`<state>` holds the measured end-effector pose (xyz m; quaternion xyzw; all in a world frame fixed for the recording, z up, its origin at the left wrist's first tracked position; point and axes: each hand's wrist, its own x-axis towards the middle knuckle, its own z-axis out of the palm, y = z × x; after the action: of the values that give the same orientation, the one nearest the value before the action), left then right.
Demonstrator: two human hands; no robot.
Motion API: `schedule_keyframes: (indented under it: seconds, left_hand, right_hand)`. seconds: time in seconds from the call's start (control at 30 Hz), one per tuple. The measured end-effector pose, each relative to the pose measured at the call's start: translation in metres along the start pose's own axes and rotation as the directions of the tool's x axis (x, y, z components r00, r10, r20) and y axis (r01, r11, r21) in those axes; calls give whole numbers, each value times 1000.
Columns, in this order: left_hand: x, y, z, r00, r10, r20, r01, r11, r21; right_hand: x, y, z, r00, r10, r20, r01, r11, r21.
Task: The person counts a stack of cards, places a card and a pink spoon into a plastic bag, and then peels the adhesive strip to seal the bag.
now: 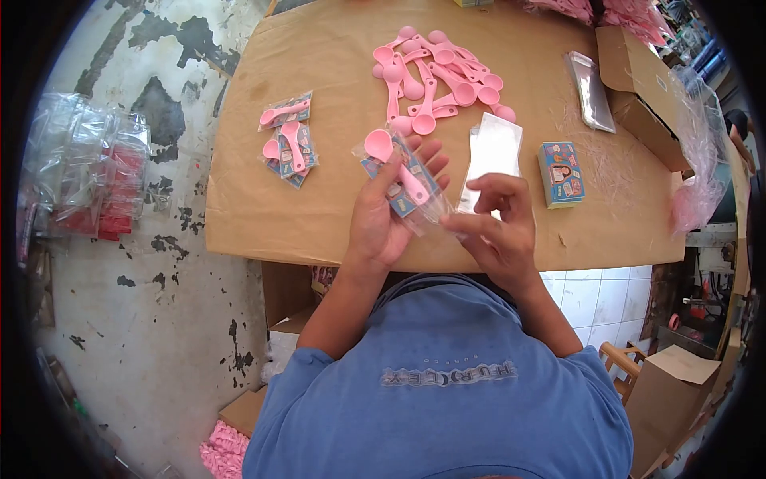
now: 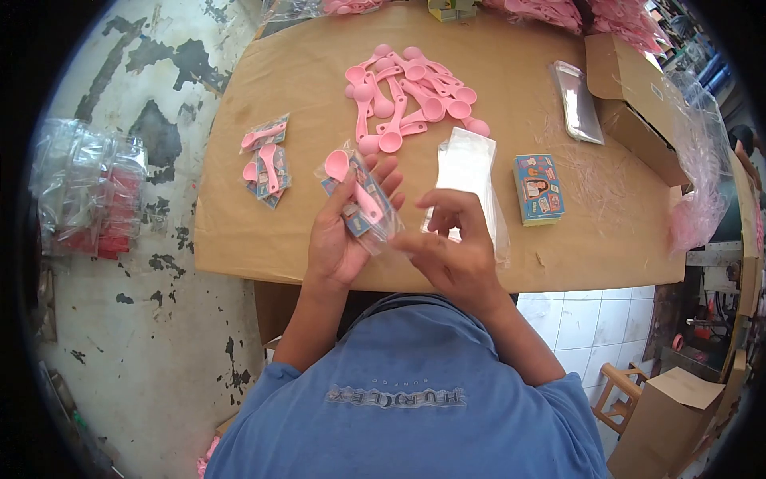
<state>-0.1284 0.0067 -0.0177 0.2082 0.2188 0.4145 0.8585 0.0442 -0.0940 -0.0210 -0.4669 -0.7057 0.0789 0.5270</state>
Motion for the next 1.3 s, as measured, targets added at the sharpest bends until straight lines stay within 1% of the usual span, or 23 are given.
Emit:
schedule_keyframes:
  seconds: [0.03, 0.13, 0.2, 0.27, 0.3, 0.4, 0.43, 0.53, 0.63, 0.67, 0.7, 0.73, 0.8, 0.83, 0.93, 0.97, 1.07, 1.1, 1.13, 1.17, 1.23, 1.27, 1.3]
  left_hand:
    - [1, 3, -3, 1000, 4, -6, -4, 1000, -7]
    - [1, 9, -7, 1000, 6, -13, -6, 1000, -23]
    - [-1, 10, -4, 1000, -3, -13, 3, 1000, -30]
    - [-4, 7, 2, 999, -48, 4, 48, 998, -26]
    - [-5, 4, 4, 997, -70, 14, 71, 997, -24]
    - [-8, -6, 5, 985, -154, 76, 153, 988, 14]
    - [-11, -7, 8, 980, -176, 89, 175, 984, 24]
    - [-16, -8, -2, 962, -237, 138, 248, 966, -68]
    - [-17, 3, -9, 992, -120, 29, 119, 992, 39]
    - [-18, 6, -11, 995, -79, 61, 74, 993, 87]
    - [-20, 9, -12, 995, -39, 95, 27, 991, 132]
    - [-21, 11, -13, 991, -1, 130, -23, 984, 175]
    - [-23, 11, -9, 980, 33, 197, -106, 922, 373]
    - [-24, 12, -9, 972, 47, 230, -152, 873, 463]
    - [-24, 11, -8, 974, 51, 220, -168, 813, 557]
    - [-24, 10, -8, 981, 57, 186, -153, 815, 558]
    - [-28, 5, -5, 993, 74, 97, -117, 802, 585]
    - [-30, 5, 0, 993, 87, 76, -115, 784, 610]
    - [-31, 4, 3, 993, 100, 57, -113, 765, 635]
    - [-33, 2, 4, 988, 135, 70, -147, 735, 662]
    - [-34, -3, 7, 973, 204, 104, -217, 667, 713]
    - [-35, -5, 6, 972, 207, 113, -220, 617, 756]
    - [-35, -7, 2, 970, 211, 123, -223, 563, 796]
  right_hand:
    - [3, -10, -5, 998, 55, -17, -53, 994, 100]
    - [-7, -3, -16, 976, 163, -145, -116, 950, 290]
    - [0, 1, -22, 984, 153, -91, -148, 987, 64]
    - [12, -2, -19, 986, 166, 1, -164, 972, -168]
    - [14, -2, -14, 988, 155, 23, -148, 970, -194]
    - [21, 4, 0, 994, -69, 79, 89, 954, -286]
    - [24, 1, 3, 996, -66, 66, 78, 976, -205]
    - [29, 0, -3, 994, -62, 89, 71, 993, -95]
    - [33, -5, -7, 991, 132, 22, -133, 977, 167]
    - [34, -5, -9, 980, 196, 14, -193, 949, 249]
    - [31, -3, -4, 955, 298, -4, -286, 921, 263]
    - [31, -6, -2, 922, 388, 18, -372, 867, 332]
    - [33, -12, 3, 833, 547, 85, -520, 721, 458]
    - [30, -9, 5, 813, 561, 155, -564, 693, 450]
    - [28, -15, 13, 757, 628, 183, -632, 630, 451]
    - [25, -14, 14, 744, 637, 200, -648, 617, 446]
    - [20, -14, 14, 701, 702, 129, -675, 592, 441]
    - [20, -12, 13, 788, 615, 7, -586, 747, 313]
    - [21, -9, 12, 862, 498, -96, -480, 863, 159]
    - [23, -5, 11, 919, 355, -174, -362, 932, -13]
    - [32, 1, 6, 975, 116, -191, -155, 967, -203]
    - [36, 1, 4, 983, -7, -183, -49, 954, -297]
    - [38, -3, 6, 985, 37, -171, -84, 958, -273]
